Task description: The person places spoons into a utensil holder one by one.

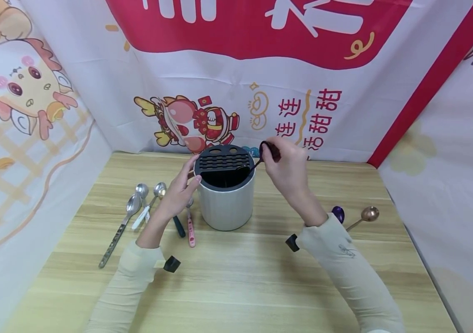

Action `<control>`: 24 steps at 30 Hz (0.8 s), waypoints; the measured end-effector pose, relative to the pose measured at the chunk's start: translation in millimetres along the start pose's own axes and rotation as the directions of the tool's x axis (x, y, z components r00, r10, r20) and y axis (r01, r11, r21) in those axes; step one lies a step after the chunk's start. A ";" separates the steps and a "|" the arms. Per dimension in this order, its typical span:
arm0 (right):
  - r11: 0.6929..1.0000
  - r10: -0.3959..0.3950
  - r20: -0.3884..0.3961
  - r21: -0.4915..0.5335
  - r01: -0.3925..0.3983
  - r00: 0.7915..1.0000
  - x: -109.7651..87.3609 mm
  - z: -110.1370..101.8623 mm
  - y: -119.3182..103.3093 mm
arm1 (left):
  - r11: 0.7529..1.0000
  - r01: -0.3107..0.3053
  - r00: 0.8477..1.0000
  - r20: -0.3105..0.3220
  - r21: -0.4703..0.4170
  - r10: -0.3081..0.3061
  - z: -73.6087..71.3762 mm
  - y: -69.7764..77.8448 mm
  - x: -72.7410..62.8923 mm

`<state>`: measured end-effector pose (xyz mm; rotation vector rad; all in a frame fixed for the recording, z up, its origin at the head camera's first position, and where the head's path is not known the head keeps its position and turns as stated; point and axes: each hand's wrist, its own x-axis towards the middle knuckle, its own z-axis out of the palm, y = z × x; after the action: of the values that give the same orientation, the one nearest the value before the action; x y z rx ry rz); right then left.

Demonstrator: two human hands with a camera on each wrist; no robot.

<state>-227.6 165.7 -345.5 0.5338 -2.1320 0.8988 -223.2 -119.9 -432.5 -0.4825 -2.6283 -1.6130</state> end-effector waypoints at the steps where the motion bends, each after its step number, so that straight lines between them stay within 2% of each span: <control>1: 1.000 0.001 0.010 -0.001 -0.001 1.000 -0.1 0.8 -0.5 | 1.000 0.000 1.000 0.000 0.001 0.000 0.2 0.0 0.0; 10: 1.000 0.010 0.109 0.028 -0.013 0.994 -0.4 10.6 -6.0 | 1.000 0.006 1.000 0.003 -0.002 -0.006 0.8 2.1 -0.8; 16: 0.997 0.034 0.223 0.066 -0.050 0.974 -4.8 14.4 -7.4 | 1.000 0.010 1.000 0.004 0.001 -0.010 1.1 2.0 0.3; 24: 0.993 0.001 0.247 0.115 -0.030 0.969 -7.8 15.2 -7.4 | 1.000 0.016 1.000 0.002 0.004 -0.016 0.2 -0.5 2.0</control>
<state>-225.4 150.1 -355.5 0.7225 -2.3177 1.0164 -225.1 -119.5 -432.7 -0.4646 -2.6427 -1.6122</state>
